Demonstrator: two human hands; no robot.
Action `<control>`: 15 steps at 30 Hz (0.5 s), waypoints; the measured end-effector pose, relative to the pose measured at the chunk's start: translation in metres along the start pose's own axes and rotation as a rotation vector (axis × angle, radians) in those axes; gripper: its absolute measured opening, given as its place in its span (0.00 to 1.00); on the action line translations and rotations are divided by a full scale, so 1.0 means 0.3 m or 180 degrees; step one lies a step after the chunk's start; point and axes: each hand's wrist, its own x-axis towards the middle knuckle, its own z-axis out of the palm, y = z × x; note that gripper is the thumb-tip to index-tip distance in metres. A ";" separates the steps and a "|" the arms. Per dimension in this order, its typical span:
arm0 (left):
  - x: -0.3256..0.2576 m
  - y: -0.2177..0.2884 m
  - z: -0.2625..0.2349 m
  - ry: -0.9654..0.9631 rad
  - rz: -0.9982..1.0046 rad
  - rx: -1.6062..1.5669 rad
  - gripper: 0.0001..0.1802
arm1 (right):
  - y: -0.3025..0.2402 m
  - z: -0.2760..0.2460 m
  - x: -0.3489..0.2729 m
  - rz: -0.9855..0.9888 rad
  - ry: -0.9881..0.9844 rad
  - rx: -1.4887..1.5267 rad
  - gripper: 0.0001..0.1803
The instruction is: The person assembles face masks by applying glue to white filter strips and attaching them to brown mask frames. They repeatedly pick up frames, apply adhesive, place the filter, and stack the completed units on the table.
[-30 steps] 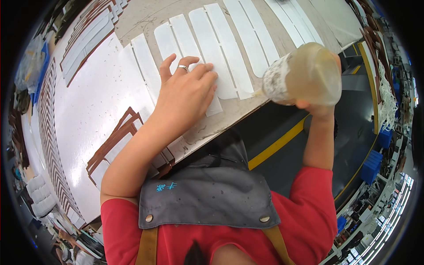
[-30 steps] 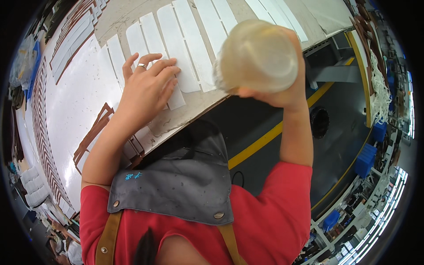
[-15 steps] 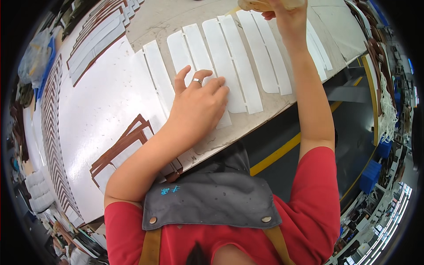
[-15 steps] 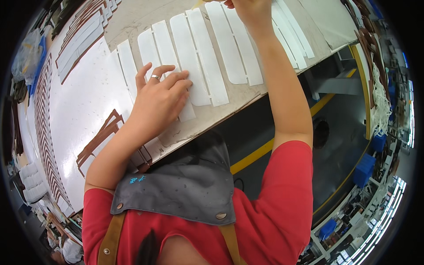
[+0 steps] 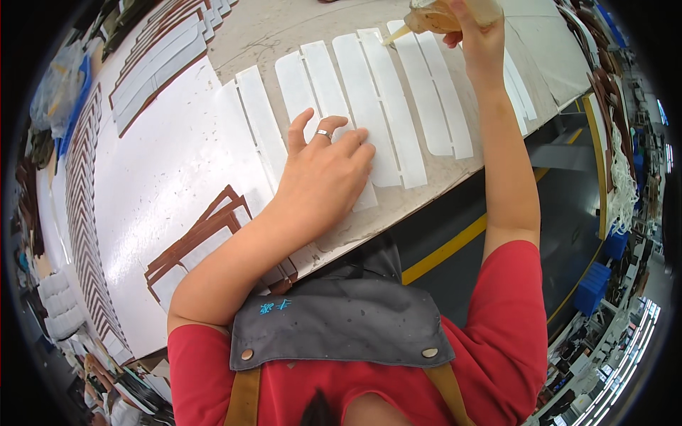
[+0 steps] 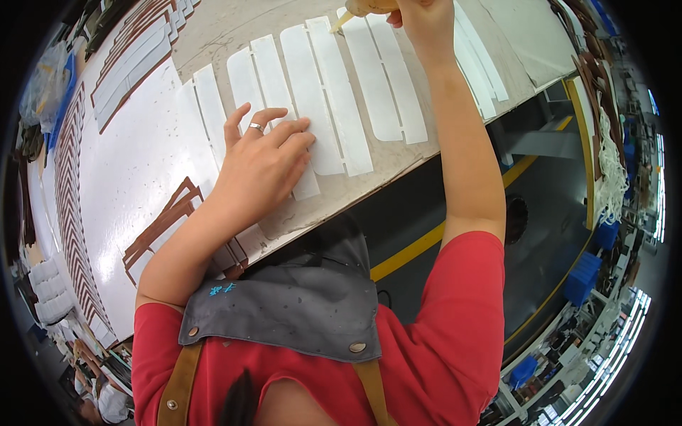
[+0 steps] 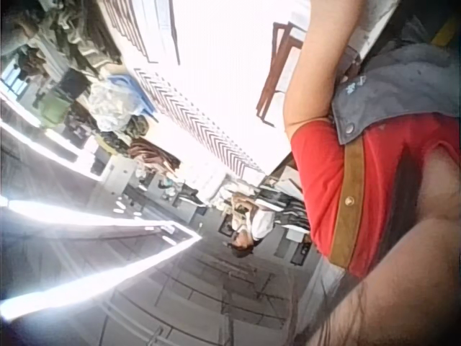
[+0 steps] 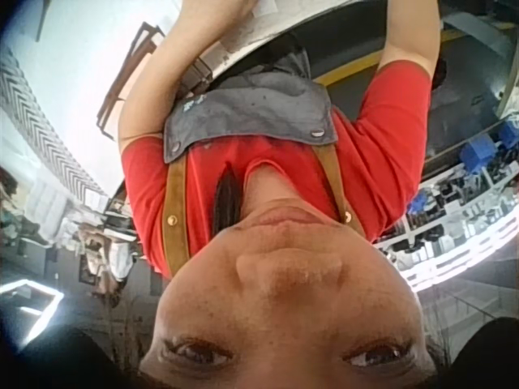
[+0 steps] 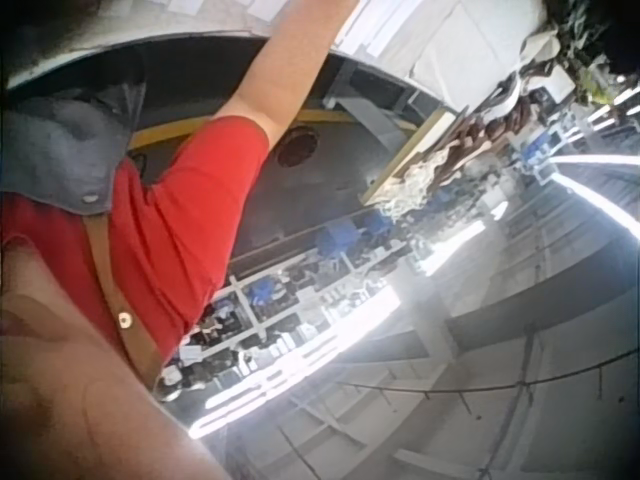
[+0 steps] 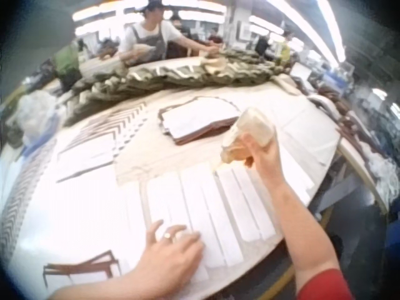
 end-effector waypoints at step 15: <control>0.002 0.018 -0.001 0.0035 0.0015 0.0177 0.10 | -0.111 -0.194 -0.287 0.0780 -0.0102 0.0156 0.24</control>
